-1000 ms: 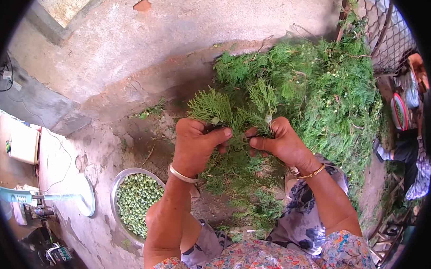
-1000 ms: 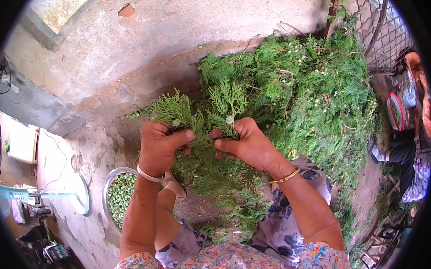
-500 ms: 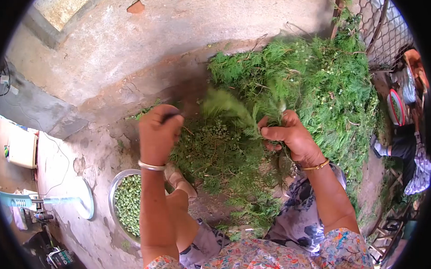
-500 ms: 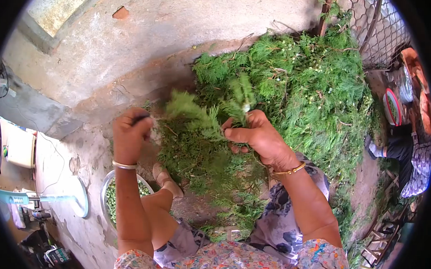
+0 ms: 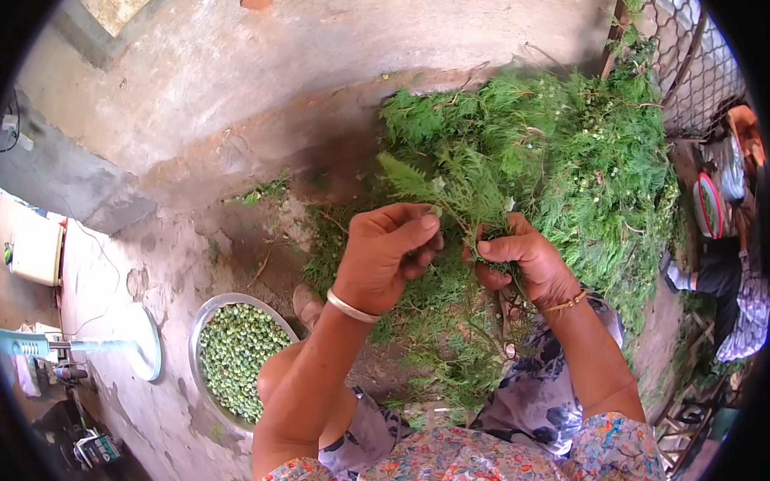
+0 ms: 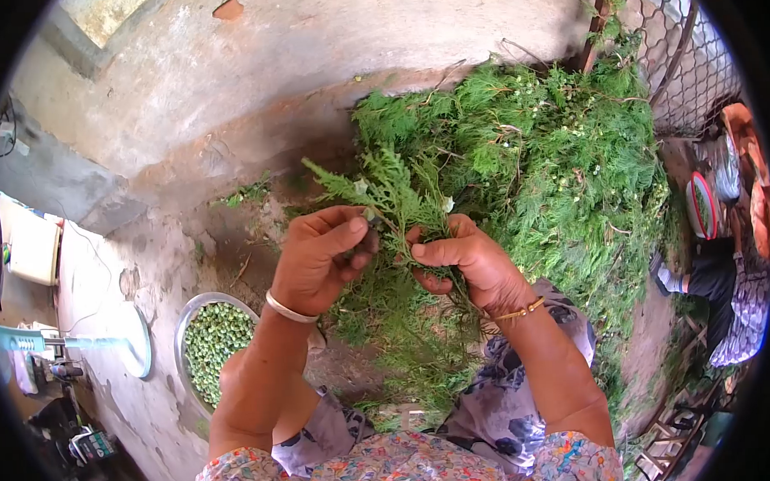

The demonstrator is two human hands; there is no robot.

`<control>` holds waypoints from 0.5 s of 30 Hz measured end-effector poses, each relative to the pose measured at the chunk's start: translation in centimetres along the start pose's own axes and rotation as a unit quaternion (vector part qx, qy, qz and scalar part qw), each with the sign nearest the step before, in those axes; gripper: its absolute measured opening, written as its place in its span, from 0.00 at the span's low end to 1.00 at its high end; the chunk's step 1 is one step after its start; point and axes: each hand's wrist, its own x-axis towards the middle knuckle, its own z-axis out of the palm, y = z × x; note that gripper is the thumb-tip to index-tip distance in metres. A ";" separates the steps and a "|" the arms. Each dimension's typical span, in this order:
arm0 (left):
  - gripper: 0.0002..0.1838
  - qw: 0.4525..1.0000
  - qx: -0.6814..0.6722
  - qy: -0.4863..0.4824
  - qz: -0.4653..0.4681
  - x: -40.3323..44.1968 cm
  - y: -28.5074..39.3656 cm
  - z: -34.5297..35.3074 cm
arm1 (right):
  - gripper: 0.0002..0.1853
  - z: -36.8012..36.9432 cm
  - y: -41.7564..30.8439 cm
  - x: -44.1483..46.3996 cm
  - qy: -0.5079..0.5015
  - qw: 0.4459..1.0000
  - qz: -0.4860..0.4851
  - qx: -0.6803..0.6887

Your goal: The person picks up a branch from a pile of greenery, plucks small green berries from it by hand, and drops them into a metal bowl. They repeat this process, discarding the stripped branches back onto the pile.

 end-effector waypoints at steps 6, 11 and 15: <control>0.06 0.998 -0.049 0.025 -0.007 0.4 -0.5 0.1 | 0.14 0.0 0.0 0.3 -0.005 0.999 0.031 -0.031; 0.05 0.993 0.021 0.085 0.081 -0.3 0.0 0.0 | 0.14 1.1 0.1 0.1 0.061 0.998 0.002 -0.036; 0.04 0.975 -0.001 0.197 0.106 0.6 2.0 -3.9 | 0.11 0.3 -0.1 -0.6 0.025 0.999 -0.021 -0.028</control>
